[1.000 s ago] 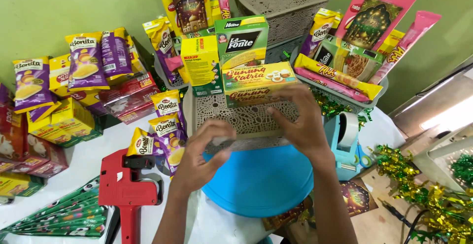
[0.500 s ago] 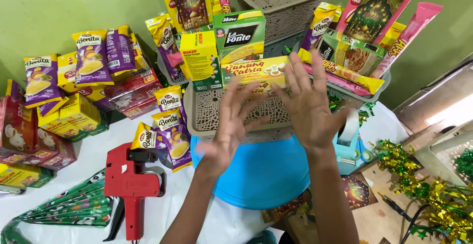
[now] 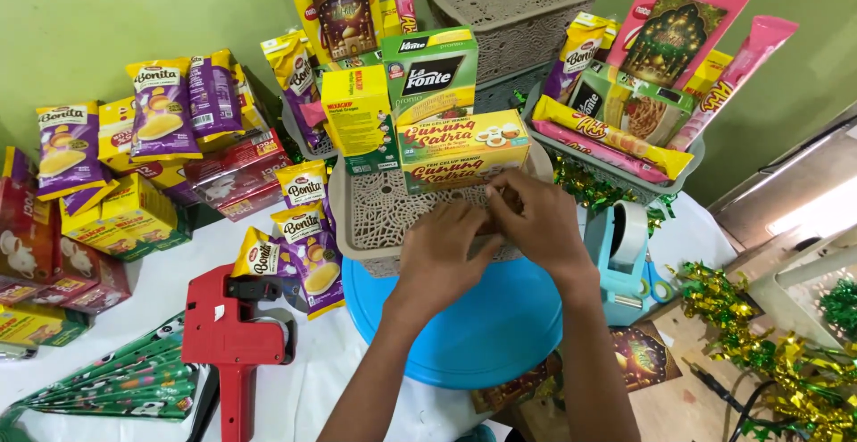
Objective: Assembling a gift hamper by arranging various snack boxes and packages into a basket
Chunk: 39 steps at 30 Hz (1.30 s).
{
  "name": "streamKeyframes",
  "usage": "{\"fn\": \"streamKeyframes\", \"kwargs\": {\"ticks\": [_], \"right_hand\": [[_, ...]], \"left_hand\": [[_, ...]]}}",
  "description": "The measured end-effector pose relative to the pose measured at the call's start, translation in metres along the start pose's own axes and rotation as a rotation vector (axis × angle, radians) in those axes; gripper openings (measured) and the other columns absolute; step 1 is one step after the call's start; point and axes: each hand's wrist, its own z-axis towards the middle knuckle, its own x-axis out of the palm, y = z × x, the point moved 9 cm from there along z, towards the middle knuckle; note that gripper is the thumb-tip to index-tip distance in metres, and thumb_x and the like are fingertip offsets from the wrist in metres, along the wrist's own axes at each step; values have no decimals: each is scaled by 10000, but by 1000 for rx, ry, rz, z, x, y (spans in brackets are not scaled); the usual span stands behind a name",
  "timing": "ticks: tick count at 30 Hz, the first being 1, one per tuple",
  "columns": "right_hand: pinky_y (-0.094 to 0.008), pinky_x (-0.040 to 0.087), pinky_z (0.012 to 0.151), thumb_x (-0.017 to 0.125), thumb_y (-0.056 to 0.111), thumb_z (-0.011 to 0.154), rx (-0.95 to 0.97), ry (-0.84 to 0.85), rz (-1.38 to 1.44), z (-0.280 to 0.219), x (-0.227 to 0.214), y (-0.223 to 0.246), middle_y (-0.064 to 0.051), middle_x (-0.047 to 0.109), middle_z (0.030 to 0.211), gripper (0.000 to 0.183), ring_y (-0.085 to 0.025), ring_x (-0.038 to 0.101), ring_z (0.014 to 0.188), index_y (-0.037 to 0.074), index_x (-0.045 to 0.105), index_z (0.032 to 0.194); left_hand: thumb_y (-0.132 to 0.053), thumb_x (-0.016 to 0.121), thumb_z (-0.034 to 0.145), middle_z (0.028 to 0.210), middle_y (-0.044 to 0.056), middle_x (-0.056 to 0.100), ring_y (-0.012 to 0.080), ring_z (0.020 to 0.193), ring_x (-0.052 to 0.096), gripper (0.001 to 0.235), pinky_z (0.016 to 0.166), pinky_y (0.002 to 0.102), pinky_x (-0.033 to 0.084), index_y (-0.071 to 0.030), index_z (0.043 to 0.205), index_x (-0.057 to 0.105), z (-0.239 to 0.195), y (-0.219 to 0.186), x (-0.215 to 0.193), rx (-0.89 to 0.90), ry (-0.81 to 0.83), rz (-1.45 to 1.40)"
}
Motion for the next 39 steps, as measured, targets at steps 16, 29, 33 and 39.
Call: {"fn": "streamKeyframes", "kwargs": {"ticks": [16,29,33,39], "right_hand": [[-377,412,485,596,240,1093,69,-26,-33,1,0,1,-36,449,491,245,-208,464,412,208,681,865],[-385,443,480,592,252,1111,53,-32,-7,2,2,-2,-64,501,492,228,-217,485,403,198,703,921],[-392,453,482,621,268,1119,35,-33,-24,2,1,-1,-69,519,503,236,-231,514,417,190,714,917],[-429,511,505,639,310,1120,-1,-40,-24,5,3,-4,-119,603,564,216,-308,616,488,167,763,1014]], "left_hand": [[-170,657,1036,960,61,585,239,922,672,40,762,376,608,-132,1030,666,-13,-10,-8,158,-148,67],[-141,619,1024,987,63,621,240,961,680,91,800,377,604,-133,1044,707,-13,-19,-23,184,-177,22],[-152,634,1012,995,55,636,233,964,686,89,809,372,606,-144,1047,715,-15,-17,-19,196,-203,42],[-122,630,1018,1002,64,645,236,973,692,118,832,376,609,-126,1093,722,-17,-20,-20,192,-232,39]]}}
